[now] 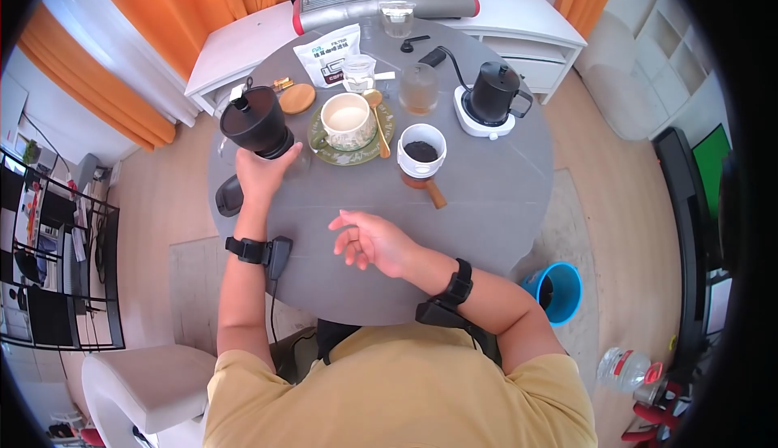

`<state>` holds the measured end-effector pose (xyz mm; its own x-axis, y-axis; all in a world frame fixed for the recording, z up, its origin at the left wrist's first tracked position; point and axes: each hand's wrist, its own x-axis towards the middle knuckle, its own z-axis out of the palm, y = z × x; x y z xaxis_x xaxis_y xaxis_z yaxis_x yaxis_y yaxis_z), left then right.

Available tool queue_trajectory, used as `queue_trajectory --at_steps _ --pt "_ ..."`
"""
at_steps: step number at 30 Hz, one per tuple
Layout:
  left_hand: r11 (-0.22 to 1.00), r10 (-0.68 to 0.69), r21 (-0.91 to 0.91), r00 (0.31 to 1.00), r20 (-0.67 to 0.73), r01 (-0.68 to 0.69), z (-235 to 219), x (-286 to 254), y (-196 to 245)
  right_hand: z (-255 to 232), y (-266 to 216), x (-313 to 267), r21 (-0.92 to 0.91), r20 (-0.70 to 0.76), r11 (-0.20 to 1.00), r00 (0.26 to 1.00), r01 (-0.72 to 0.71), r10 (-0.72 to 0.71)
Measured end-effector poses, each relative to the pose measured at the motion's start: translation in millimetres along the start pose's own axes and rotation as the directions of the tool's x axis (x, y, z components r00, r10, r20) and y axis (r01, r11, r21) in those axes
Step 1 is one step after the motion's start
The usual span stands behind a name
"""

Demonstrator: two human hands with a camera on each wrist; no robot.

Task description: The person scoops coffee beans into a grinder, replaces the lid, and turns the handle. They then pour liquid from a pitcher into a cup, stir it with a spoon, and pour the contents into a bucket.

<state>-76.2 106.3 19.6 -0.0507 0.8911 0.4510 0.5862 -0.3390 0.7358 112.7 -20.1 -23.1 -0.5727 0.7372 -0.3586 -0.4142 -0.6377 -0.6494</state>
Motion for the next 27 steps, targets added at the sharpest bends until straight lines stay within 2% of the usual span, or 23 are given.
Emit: queue_trajectory --at_steps 1,3,10,12,13,14,15,16,17,18,19,20,21,22,23,24,25,26,27 --pt "1.000 0.002 -0.004 1.000 0.005 -0.002 1 2 -4 0 0 0 -0.004 -0.002 1.000 1.000 0.002 -0.002" --pt "0.998 0.056 0.031 0.996 -0.076 -0.054 5 5 -14 1 -1 0 -0.003 -0.010 1.000 1.000 0.006 -0.006" --pt "0.995 0.102 -0.012 0.993 -0.066 -0.103 2 4 -25 3 0 -1 -0.044 -0.024 0.999 1.000 -0.003 0.002" --pt "0.937 0.294 0.264 0.923 -0.249 -0.228 -5 -1 -26 4 0 -1 -0.069 -0.043 0.998 0.999 -0.003 0.000" --pt "0.938 0.295 0.261 0.923 -0.246 -0.230 -7 -6 -25 5 0 -2 -0.092 -0.058 0.996 0.998 -0.006 0.000" --pt "0.947 0.276 0.273 0.863 -0.424 -0.169 -12 -13 -11 7 0 -3 -0.089 -0.061 0.996 0.998 -0.005 0.000" --pt "0.956 0.251 0.273 0.770 -0.587 -0.104 -15 -19 2 9 -1 -4 -0.135 -0.081 0.991 0.996 0.012 -0.023" --pt "0.957 0.248 0.269 0.773 -0.585 -0.104 -17 -26 11 11 -1 -6 -0.181 -0.100 0.983 0.994 0.027 -0.046" --pt "0.991 0.113 -0.002 0.859 -0.500 -0.132 -19 -32 20 12 -1 -9 -0.180 -0.107 0.983 0.993 0.025 -0.045" --pt "0.954 0.008 -0.277 0.927 -0.374 -0.120 -18 -38 29 13 -3 -11 -0.206 -0.093 0.973 0.987 0.109 -0.130" --pt "0.939 -0.002 -0.335 0.977 -0.215 -0.072 -14 -44 37 14 -6 -14 -0.233 -0.075 0.953 0.973 0.194 -0.217" --pt "0.940 -0.030 -0.340 0.999 -0.025 0.020 -7 -50 44 15 -9 -18 -0.241 -0.078 0.950 0.972 0.197 -0.222" --pt "0.939 -0.056 -0.326 0.985 0.163 0.107 0 -56 50 15 -14 -26 -0.253 -0.085 0.926 0.947 0.280 -0.309" --pt "0.923 -0.076 -0.329 0.934 0.349 0.199 10 -64 56 14 -18 -32 -0.266 -0.089 0.895 0.915 0.360 -0.394" --pt "0.905 -0.088 -0.313 0.847 0.524 0.287 21 -72 61 12 -22 -39 -0.273 -0.089 0.891 0.913 0.362 -0.398" --pt "0.886 -0.101 -0.273 0.730 0.676 0.376 32 -77 66 8 -26 -46 -0.335 -0.072 0.812 0.846 0.478 -0.528" --pt "0.864 -0.105 -0.216 0.584 0.805 0.454 42 -81 71 4 -29 -54 -0.393 -0.049 0.713 0.761 0.580 -0.646" --pt "0.864 -0.094 -0.226 0.583 0.807 0.451 55 -86 74 0 -33 -63 -0.402 -0.054 0.708 0.757 0.580 -0.651" --pt "0.798 -0.092 -0.221 0.477 0.874 0.561 70 -92 77 -4 -38 -71 -0.444 -0.097 0.649 0.687 0.618 -0.720"
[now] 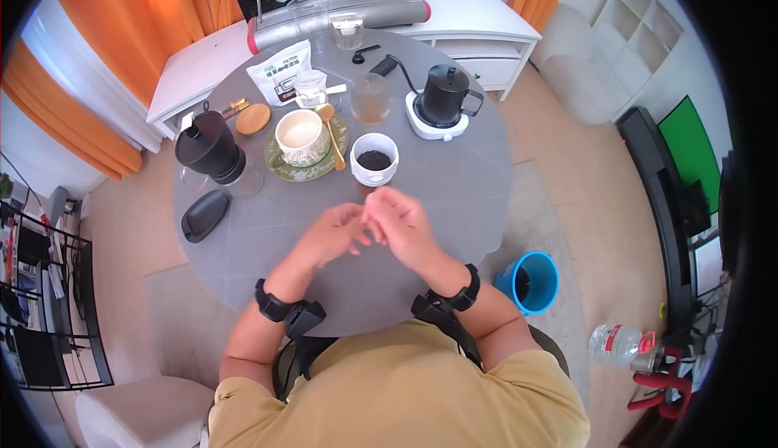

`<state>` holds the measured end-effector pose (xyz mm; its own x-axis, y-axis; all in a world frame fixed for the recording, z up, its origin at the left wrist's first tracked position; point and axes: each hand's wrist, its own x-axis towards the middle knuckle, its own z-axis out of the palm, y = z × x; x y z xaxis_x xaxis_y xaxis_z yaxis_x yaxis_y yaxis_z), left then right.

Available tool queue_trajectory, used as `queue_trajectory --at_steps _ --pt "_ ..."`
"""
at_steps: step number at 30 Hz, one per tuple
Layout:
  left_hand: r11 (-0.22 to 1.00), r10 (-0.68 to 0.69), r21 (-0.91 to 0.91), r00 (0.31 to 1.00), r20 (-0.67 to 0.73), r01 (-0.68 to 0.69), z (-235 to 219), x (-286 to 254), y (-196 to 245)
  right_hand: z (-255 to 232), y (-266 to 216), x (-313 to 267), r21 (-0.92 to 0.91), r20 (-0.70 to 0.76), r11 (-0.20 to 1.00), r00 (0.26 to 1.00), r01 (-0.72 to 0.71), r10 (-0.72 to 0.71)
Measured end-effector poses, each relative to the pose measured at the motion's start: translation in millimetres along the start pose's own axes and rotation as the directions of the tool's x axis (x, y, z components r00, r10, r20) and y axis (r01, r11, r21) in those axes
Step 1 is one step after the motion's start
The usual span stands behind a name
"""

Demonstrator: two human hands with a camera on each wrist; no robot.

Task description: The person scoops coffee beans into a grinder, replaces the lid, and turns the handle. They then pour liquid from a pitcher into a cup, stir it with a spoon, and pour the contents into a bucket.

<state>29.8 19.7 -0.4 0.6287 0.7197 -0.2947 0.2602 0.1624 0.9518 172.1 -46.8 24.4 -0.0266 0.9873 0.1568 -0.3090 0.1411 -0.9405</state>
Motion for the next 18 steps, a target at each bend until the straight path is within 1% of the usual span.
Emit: queue_trajectory --at_steps 1,2,3,4,5,6,7,9,10,12,13,15,16,17,18 --pt "0.992 -0.062 -0.103 0.992 0.109 0.073 9 9 -3 -9 -6 -1 -0.043 -0.077 0.997 0.994 0.071 -0.074" --pt "0.992 -0.053 -0.106 0.992 0.114 0.065 17 15 -5 -21 -7 -1 -0.053 -0.078 0.996 0.994 0.074 -0.078" --pt "0.964 -0.094 -0.239 0.992 0.085 0.112 24 21 -6 -36 -5 1 -0.077 -0.203 0.995 0.977 0.056 -0.071" --pt "0.917 -0.140 -0.369 0.988 0.061 0.152 29 26 -7 -51 -4 2 -0.098 -0.324 0.995 0.944 0.037 -0.067" --pt "0.916 -0.133 -0.373 0.989 0.062 0.146 32 30 -7 -64 -7 3 -0.082 -0.386 0.996 0.920 0.046 -0.074" --pt "0.889 -0.122 -0.435 0.990 0.075 0.143 33 34 -6 -75 -10 5 -0.065 -0.446 0.996 0.892 0.057 -0.080" --pt "0.858 -0.112 -0.494 0.990 0.087 0.141 34 37 -6 -85 -12 9 -0.069 -0.442 0.996 0.893 0.057 -0.082" --pt "0.855 -0.109 -0.499 0.989 0.099 0.144 34 43 -11 -105 -15 19 -0.109 -0.630 0.988 0.761 0.109 -0.153" --pt "0.852 -0.108 -0.502 0.988 0.113 0.151 34 45 -12 -116 -16 25 -0.110 -0.628 0.988 0.763 0.109 -0.154" --pt "0.865 -0.119 -0.478 0.988 0.093 0.149 35 45 -15 -138 -16 40 -0.266 -0.665 0.953 0.688 0.144 -0.289" --pt "0.879 -0.132 -0.452 0.989 0.074 0.151 36 44 -16 -146 -17 48 -0.267 -0.664 0.953 0.689 0.145 -0.290" --pt "0.889 -0.128 -0.431 0.988 0.086 0.153 30 41 -18 -160 -15 65 -0.341 -0.705 0.924 0.604 0.172 -0.373" --pt "0.899 -0.128 -0.408 0.987 0.100 0.158 27 38 -20 -169 -12 75 -0.341 -0.703 0.924 0.606 0.173 -0.373" --pt "0.899 -0.127 -0.410 0.987 0.097 0.156 24 34 -21 -178 -8 86 -0.459 -0.697 0.870 0.533 0.181 -0.479" --pt "0.917 -0.137 -0.360 0.983 0.122 0.172 20 30 -22 -185 -6 95 -0.568 -0.675 0.803 0.457 0.178 -0.579"
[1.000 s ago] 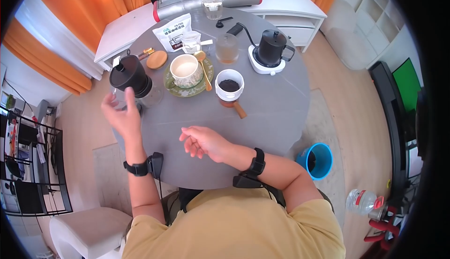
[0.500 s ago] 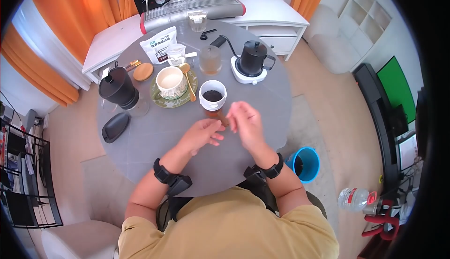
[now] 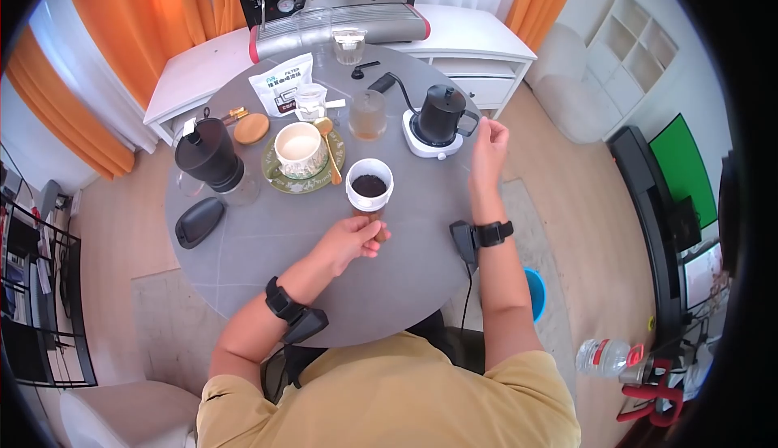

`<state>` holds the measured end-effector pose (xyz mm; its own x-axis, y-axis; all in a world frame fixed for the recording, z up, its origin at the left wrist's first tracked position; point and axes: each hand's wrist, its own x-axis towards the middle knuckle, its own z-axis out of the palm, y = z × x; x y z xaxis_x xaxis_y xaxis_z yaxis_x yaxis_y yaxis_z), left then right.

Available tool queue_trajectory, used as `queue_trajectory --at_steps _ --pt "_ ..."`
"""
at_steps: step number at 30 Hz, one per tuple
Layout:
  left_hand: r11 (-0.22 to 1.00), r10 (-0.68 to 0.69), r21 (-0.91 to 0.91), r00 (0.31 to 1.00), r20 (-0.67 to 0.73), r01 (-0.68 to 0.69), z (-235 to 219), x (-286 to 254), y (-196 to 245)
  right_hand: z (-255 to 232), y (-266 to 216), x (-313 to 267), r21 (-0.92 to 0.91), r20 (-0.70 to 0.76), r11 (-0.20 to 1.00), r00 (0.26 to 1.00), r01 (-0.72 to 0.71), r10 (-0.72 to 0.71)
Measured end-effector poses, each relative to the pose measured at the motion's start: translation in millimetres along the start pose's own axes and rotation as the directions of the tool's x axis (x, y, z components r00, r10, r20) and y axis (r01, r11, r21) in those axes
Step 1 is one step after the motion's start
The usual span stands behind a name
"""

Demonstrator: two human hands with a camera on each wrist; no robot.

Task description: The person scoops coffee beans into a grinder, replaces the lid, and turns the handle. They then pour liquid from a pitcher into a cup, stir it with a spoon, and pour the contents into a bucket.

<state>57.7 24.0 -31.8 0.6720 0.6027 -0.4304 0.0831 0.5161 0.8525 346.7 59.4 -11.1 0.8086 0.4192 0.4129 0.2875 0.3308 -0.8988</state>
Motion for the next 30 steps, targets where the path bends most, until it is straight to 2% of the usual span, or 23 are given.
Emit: queue_trajectory --at_steps 2,4,7,10,13,16,18,19,21,28,30 --pt "0.998 -0.023 0.051 1.000 0.017 0.022 -8 -9 -2 7 9 11 -0.035 -0.006 0.999 1.000 0.007 -0.007" --pt "0.990 -0.053 0.135 0.993 0.109 0.038 -17 -17 -4 12 15 17 -0.073 -0.014 0.997 1.000 0.010 -0.011" --pt "0.977 -0.081 0.206 0.985 0.152 0.048 -25 -28 -1 19 17 18 0.009 -0.025 0.999 0.999 -0.034 0.034" --pt "0.968 -0.082 0.250 0.978 0.192 0.033 -31 -36 5 21 14 19 -0.074 0.002 0.994 0.996 -0.085 0.086" --pt "0.967 -0.081 0.253 0.973 0.215 0.024 -36 -37 6 22 16 20 0.003 -0.002 0.994 0.994 -0.107 0.107" --pt "0.966 -0.097 0.257 0.969 0.226 0.037 -36 -38 9 19 18 24 0.052 0.082 0.986 0.984 -0.160 0.155" --pt "0.968 -0.091 0.250 0.970 0.224 0.033 -36 -39 9 20 13 24 0.120 0.126 0.954 0.957 -0.275 0.260" --pt "0.968 -0.082 0.250 0.972 0.221 0.025 -37 -39 8 20 14 24 0.114 0.130 0.953 0.955 -0.280 0.265" --pt "0.971 -0.088 0.236 0.973 0.214 0.035 -37 -37 5 18 15 26 0.233 0.246 0.916 0.931 -0.328 0.270" --pt "0.968 -0.111 0.241 0.975 0.190 0.063 -33 -38 10 19 9 29 0.305 0.286 0.848 0.891 -0.434 0.353" --pt "0.970 -0.104 0.236 0.974 0.201 0.055 -35 -38 10 21 12 30 0.377 0.240 0.788 0.873 -0.487 0.425"
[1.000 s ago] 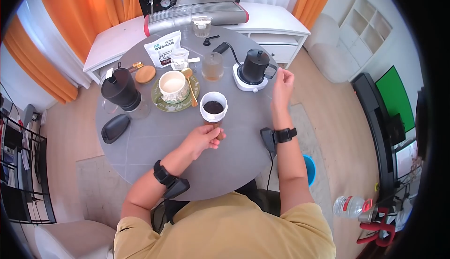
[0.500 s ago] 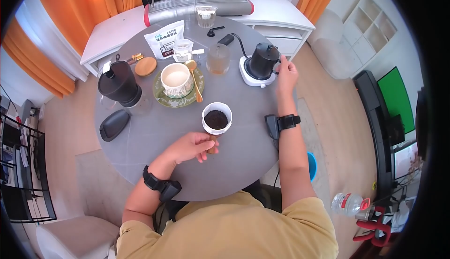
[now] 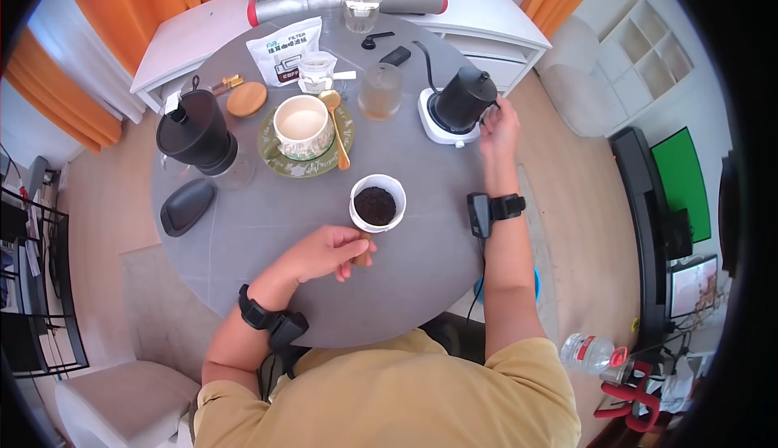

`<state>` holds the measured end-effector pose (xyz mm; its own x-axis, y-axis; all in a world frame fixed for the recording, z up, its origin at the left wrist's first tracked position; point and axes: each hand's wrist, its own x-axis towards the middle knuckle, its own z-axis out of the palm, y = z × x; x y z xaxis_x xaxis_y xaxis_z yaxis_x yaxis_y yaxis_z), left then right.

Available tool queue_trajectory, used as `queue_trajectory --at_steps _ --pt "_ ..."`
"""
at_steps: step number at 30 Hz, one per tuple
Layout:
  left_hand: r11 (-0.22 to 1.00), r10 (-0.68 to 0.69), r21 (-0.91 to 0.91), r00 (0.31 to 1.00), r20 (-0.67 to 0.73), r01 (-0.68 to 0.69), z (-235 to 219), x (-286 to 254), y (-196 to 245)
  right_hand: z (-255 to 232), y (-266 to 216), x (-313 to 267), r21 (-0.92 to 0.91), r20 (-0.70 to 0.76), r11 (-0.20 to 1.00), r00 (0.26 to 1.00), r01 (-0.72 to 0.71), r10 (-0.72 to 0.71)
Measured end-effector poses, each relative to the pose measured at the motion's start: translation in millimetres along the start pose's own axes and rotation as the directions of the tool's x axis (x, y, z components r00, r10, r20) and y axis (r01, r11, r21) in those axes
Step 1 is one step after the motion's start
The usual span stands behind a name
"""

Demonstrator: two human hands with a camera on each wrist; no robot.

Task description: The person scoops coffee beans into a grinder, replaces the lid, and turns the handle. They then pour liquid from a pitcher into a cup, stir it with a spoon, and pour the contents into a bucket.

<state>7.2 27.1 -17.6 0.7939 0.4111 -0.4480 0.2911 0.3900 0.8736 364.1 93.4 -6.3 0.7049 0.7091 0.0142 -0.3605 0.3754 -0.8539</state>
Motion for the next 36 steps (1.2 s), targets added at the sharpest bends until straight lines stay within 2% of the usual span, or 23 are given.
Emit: queue_trajectory --at_steps 6,9,10,12,16,18,19,21,22,24,28,33,36 --pt "1.000 0.004 0.005 1.000 0.029 -0.004 -5 1 -1 4 -29 -13 0.103 0.114 0.993 0.992 -0.062 0.050" --pt "1.000 -0.004 0.021 0.999 0.050 0.003 -7 -1 0 2 -51 -34 0.058 0.163 0.989 0.978 -0.138 0.127" --pt "0.999 -0.012 0.034 0.998 0.063 0.010 -7 -2 0 1 -59 -44 0.055 0.161 0.989 0.978 -0.140 0.130" --pt "0.999 -0.023 0.045 0.998 0.064 0.020 -6 -4 2 -2 -71 -64 -0.001 0.103 0.973 0.968 -0.229 0.228" --pt "0.998 -0.015 0.063 0.996 0.089 0.009 -9 -5 3 -26 -87 -93 -0.089 0.103 0.967 0.963 -0.240 0.248" --pt "0.998 -0.020 0.062 0.996 0.088 0.014 -9 -4 3 -48 -93 -99 -0.152 0.286 0.965 0.925 -0.213 0.249" --pt "0.998 -0.023 0.067 0.996 0.086 0.017 -9 -4 3 -50 -96 -106 -0.154 0.284 0.965 0.925 -0.214 0.250" --pt "0.998 -0.023 0.061 0.996 0.085 0.017 -8 -4 4 -40 -104 -123 -0.274 0.130 0.948 0.971 -0.161 0.202" --pt "0.998 -0.022 0.057 0.996 0.082 0.017 -8 -5 4 -48 -106 -124 -0.276 0.128 0.947 0.971 -0.163 0.204" --pt "0.999 -0.031 0.046 0.996 0.081 0.027 -8 -5 5 -64 -112 -123 -0.235 0.289 0.959 0.930 -0.159 0.225" --pt "0.999 -0.034 0.045 0.996 0.080 0.030 -8 -5 6 -63 -122 -126 -0.277 0.307 0.947 0.918 -0.164 0.249" --pt "0.999 -0.020 0.044 0.996 0.092 0.016 -9 -5 3 -52 -123 -130 -0.356 0.276 0.929 0.939 -0.100 0.207" --pt "0.999 -0.026 0.042 0.996 0.088 0.022 -9 -5 4 -43 -124 -133 -0.338 0.272 0.935 0.939 -0.111 0.210"
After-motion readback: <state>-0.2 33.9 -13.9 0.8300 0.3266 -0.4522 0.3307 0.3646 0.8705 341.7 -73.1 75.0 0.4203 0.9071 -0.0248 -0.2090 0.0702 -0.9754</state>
